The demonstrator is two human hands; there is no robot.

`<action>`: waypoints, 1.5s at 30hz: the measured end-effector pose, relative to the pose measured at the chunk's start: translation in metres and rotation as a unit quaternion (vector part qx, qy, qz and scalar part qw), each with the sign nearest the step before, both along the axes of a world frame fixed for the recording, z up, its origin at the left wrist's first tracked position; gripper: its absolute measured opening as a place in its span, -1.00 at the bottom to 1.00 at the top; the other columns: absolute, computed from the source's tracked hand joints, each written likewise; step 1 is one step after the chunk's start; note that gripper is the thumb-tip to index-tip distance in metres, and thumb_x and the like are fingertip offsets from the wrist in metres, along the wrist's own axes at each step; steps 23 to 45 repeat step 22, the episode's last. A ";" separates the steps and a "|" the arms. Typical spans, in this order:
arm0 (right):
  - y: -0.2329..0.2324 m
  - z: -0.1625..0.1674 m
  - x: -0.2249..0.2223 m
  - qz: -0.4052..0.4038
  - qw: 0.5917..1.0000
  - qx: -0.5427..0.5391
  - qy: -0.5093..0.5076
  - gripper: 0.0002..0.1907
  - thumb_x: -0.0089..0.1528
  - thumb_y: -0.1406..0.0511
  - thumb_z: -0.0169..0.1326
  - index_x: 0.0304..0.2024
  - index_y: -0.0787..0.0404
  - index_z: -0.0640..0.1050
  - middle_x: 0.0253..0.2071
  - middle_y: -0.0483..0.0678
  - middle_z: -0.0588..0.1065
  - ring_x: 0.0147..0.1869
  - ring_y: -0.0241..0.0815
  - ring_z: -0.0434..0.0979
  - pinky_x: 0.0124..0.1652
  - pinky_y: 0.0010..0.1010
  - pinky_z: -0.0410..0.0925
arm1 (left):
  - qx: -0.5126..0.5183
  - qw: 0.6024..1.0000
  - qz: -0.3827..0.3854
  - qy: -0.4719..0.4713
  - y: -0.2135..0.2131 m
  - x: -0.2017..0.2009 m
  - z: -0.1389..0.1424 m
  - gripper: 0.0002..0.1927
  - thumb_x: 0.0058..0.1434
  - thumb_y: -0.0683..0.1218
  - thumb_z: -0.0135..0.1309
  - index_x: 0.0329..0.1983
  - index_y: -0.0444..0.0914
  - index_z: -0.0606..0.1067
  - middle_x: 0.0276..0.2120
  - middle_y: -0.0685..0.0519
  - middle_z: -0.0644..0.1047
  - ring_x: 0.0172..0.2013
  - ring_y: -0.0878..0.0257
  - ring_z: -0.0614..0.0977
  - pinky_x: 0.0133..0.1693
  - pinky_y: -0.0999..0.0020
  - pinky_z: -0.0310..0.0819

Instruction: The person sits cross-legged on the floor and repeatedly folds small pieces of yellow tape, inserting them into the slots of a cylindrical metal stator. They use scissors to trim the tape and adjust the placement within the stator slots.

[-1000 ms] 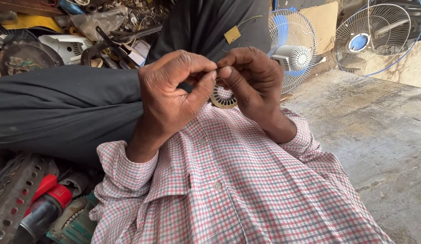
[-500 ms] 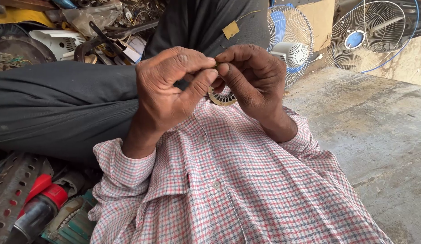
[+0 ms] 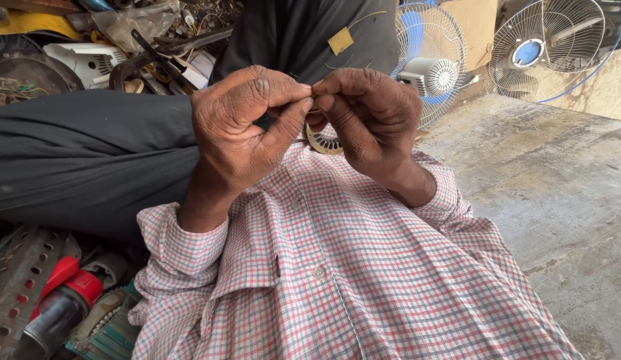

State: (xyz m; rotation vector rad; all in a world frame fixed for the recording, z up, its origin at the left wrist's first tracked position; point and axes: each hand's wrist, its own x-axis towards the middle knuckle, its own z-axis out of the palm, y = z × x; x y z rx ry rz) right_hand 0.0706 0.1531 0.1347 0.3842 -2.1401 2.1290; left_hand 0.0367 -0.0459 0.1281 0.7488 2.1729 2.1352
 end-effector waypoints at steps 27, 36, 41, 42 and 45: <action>-0.005 0.004 0.014 0.124 0.908 -0.343 -0.208 -0.90 0.41 0.36 0.22 -0.09 0.28 0.58 -0.15 0.01 0.51 -0.19 -0.24 0.52 -0.15 -0.48 0.46 | 0.087 0.990 -0.008 -0.111 -0.010 0.027 0.050 -0.82 0.61 -0.10 -0.05 -0.08 -0.31 0.44 -0.33 0.08 0.49 -0.37 0.39 0.54 -0.28 0.53 0.51; -0.005 0.004 0.014 0.124 0.908 -0.343 -0.208 -0.90 0.41 0.36 0.22 -0.09 0.28 0.58 -0.15 0.01 0.51 -0.19 -0.24 0.52 -0.15 -0.48 0.46 | 0.087 0.990 -0.008 -0.111 -0.010 0.027 0.050 -0.82 0.61 -0.10 -0.05 -0.08 -0.31 0.44 -0.33 0.08 0.49 -0.37 0.39 0.54 -0.28 0.53 0.51; -0.005 0.004 0.014 0.124 0.908 -0.343 -0.208 -0.90 0.41 0.36 0.22 -0.09 0.28 0.58 -0.15 0.01 0.51 -0.19 -0.24 0.52 -0.15 -0.48 0.46 | 0.087 0.990 -0.008 -0.111 -0.010 0.027 0.050 -0.82 0.61 -0.10 -0.05 -0.08 -0.31 0.44 -0.33 0.08 0.49 -0.37 0.39 0.54 -0.28 0.53 0.51; -0.005 0.004 0.014 0.124 0.908 -0.343 -0.208 -0.90 0.41 0.36 0.22 -0.09 0.28 0.58 -0.15 0.01 0.51 -0.19 -0.24 0.52 -0.15 -0.48 0.46 | 0.087 0.990 -0.008 -0.111 -0.010 0.027 0.050 -0.82 0.61 -0.10 -0.05 -0.08 -0.31 0.44 -0.33 0.08 0.49 -0.37 0.39 0.54 -0.28 0.53 0.51; -0.005 0.004 0.014 0.124 0.908 -0.343 -0.208 -0.90 0.41 0.36 0.22 -0.09 0.28 0.58 -0.15 0.01 0.51 -0.19 -0.24 0.52 -0.15 -0.48 0.46 | 0.087 0.990 -0.008 -0.111 -0.010 0.027 0.050 -0.82 0.61 -0.10 -0.05 -0.08 -0.31 0.44 -0.33 0.08 0.49 -0.37 0.39 0.54 -0.28 0.53 0.51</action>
